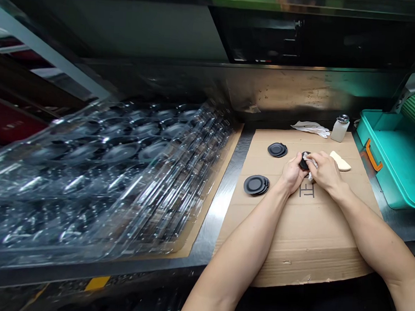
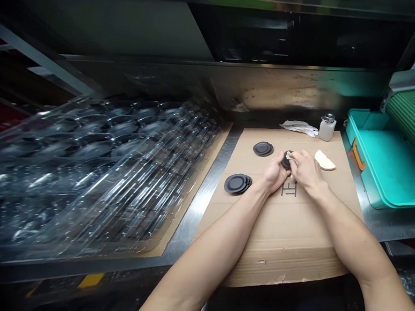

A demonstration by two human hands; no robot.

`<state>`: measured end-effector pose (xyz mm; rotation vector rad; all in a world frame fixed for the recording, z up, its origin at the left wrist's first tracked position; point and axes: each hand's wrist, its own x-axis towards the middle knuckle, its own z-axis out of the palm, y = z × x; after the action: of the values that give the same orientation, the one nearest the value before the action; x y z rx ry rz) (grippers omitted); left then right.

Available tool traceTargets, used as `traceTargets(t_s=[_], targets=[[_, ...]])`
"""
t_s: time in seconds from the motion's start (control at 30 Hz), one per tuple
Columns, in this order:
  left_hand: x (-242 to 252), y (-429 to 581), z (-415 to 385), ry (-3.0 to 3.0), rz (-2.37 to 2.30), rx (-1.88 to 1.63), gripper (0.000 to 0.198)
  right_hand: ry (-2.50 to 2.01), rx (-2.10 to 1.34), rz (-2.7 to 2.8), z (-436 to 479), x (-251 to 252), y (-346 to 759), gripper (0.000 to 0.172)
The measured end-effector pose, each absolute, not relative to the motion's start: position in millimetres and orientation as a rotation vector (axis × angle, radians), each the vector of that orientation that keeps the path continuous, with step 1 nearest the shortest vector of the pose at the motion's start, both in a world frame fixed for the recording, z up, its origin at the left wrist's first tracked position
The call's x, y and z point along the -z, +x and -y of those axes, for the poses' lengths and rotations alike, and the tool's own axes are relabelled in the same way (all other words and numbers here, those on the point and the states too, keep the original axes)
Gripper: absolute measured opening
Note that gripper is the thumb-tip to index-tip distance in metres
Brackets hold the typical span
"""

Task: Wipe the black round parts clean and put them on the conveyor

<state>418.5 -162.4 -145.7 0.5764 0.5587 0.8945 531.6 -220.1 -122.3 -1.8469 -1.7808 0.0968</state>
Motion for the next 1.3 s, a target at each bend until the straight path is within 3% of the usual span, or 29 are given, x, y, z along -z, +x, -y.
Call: traceTargets(t_s=[0.17,0.33,0.5,0.67,0.83,1.0,1.3], targets=[[144,416,160,0.535,-0.530,-0.902,0.035,-1.782,-0.225,1.990,222,121,532,0.019],[143,417,161,0.549,-0.571,-0.882,0.033,-2.032,-0.037,1.834,227,115,534,0.022],[142,418,159,0.506,-0.579,-0.867,0.036,-1.814,-0.219,1.993,225,120,532,0.016],[143,418,163,0.593,-0.598,-0.869,0.031,-1.901,-0.009,1.732,220,119,550,0.020],[145,419,170,0.739,-0.520,-0.821,0.027,-1.688,-0.074,1.836,219,115,554,0.022],[149,419,169,0.812,-0.515,-0.819,0.031,-1.934,0.059,1.700,220,117,551,0.024],[150,418,163,0.709,-0.523,-0.870,0.025,-1.979,0.038,1.737,219,121,542,0.021]])
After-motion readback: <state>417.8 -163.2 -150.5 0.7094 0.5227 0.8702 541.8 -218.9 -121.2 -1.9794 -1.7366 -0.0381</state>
